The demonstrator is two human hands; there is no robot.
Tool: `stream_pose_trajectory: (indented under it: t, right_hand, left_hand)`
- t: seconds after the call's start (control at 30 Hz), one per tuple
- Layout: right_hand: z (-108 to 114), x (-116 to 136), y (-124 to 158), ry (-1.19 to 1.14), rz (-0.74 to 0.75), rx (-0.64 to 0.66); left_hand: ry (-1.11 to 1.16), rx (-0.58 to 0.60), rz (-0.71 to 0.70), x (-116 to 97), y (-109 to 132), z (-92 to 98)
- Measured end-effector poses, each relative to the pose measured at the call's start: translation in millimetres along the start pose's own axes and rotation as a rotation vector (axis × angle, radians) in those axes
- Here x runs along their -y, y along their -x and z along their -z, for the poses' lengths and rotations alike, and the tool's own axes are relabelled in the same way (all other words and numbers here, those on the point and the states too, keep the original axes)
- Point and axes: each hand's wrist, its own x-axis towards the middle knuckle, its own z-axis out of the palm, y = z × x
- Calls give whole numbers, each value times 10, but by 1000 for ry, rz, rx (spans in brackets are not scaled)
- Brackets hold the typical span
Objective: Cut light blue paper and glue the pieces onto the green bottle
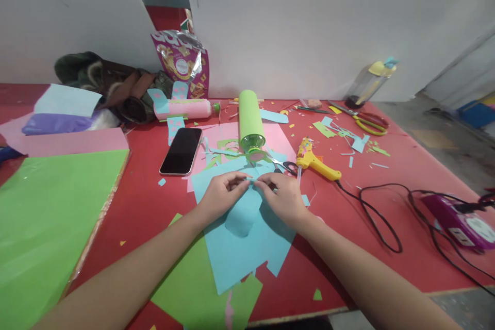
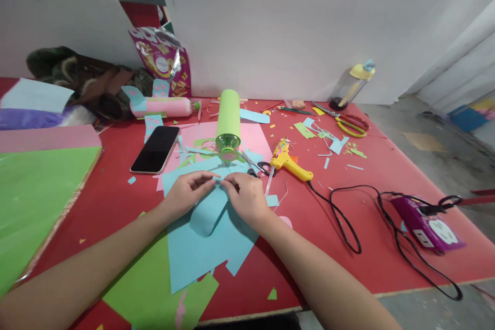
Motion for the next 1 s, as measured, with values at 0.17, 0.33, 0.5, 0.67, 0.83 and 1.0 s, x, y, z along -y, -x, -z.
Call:
stream_pose_trajectory:
  t: [0.17,0.33,0.5,0.67,0.83,1.0]
  right_hand:
    - [23,-7,-9,-36,-74,-127]
    - [42,-7,-21,-121,-93,-207]
    - [90,-21,-57,-246,-205,-280]
    - [102,-55,-79,-338,-261,-313]
    - [130,-70,-99,-378,-291,-340]
    - [150,-75,-120,-482,-324,-353]
  left_hand:
    - [72,52,99,-14,-18,8]
    - [104,157,147,-54,-36,48]
    - [79,193,167,-76,-29,65]
    - [141,163,177,-80,-24,59]
    - [270,44,204,-38,-51,42]
    - [366,-78,181,11,-71,23]
